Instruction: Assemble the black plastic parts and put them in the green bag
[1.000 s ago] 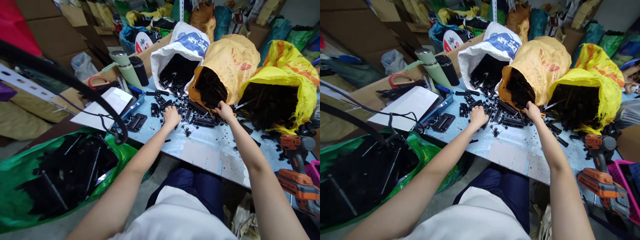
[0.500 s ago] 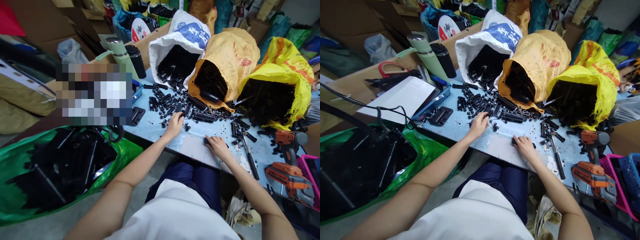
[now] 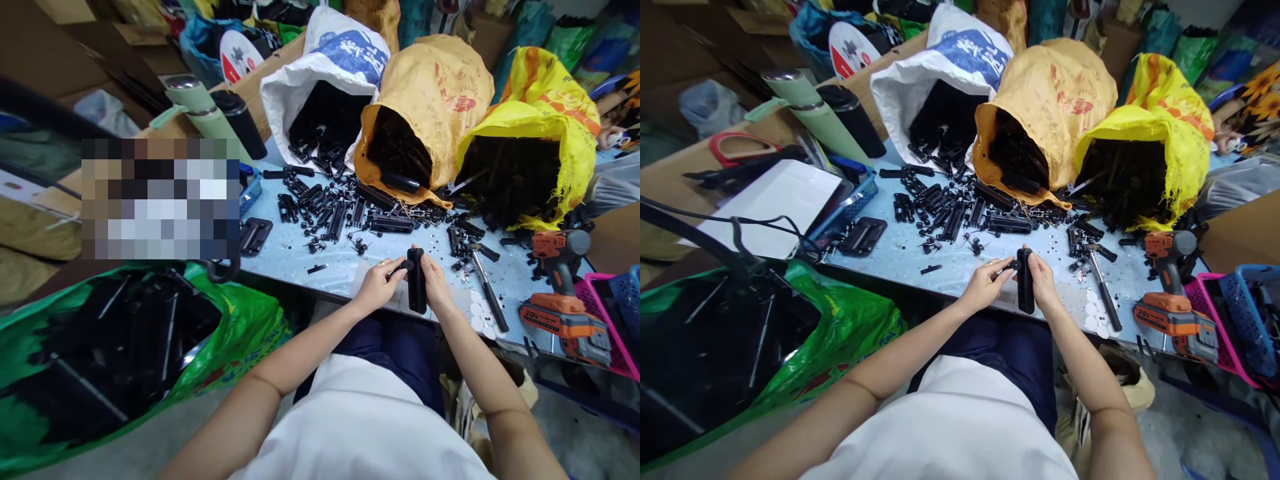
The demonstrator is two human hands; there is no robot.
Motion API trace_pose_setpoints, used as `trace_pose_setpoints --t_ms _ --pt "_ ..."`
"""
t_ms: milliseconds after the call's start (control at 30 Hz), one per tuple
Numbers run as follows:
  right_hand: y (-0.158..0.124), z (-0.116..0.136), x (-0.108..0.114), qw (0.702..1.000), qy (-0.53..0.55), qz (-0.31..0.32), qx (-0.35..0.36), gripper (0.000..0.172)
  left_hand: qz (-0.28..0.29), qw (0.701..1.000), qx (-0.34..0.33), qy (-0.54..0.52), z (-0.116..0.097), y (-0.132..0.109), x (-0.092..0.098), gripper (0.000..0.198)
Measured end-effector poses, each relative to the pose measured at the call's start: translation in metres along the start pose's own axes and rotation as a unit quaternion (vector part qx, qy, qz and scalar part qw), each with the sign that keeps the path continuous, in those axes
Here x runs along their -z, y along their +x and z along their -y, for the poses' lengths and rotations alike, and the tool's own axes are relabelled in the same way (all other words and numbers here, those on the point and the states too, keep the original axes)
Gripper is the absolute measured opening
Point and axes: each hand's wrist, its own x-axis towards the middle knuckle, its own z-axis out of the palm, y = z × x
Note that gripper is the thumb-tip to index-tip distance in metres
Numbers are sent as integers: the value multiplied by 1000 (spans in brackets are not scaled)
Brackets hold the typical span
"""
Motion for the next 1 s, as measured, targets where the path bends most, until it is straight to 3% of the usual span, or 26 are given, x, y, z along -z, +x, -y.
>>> trace_pose_setpoints --t_ms 100,200,333,433,600,767,900,1000 --pt "-1 1 1 999 -6 31 26 64 -12 1000 -16 18 -2 0 2 31" --pt "0 2 10 991 -77 73 81 57 -8 998 -24 59 -6 -1 7 32" --pt "3 8 27 956 -197 129 173 46 39 993 -45 106 -11 -2 15 31" --pt "5 14 35 923 -264 150 235 43 40 991 -69 111 -13 -2 16 31" --pt "2 23 28 885 -320 128 314 45 -46 988 -112 93 -17 -3 3 34" --pt "-6 23 8 887 -286 14 361 47 -177 970 -141 88 -26 -1 -12 38" --pt "-10 17 6 896 -288 5 338 50 -131 972 -177 77 -21 5 -7 37" --pt "-8 7 9 909 -288 25 300 52 -94 980 -164 67 -8 6 -4 37"
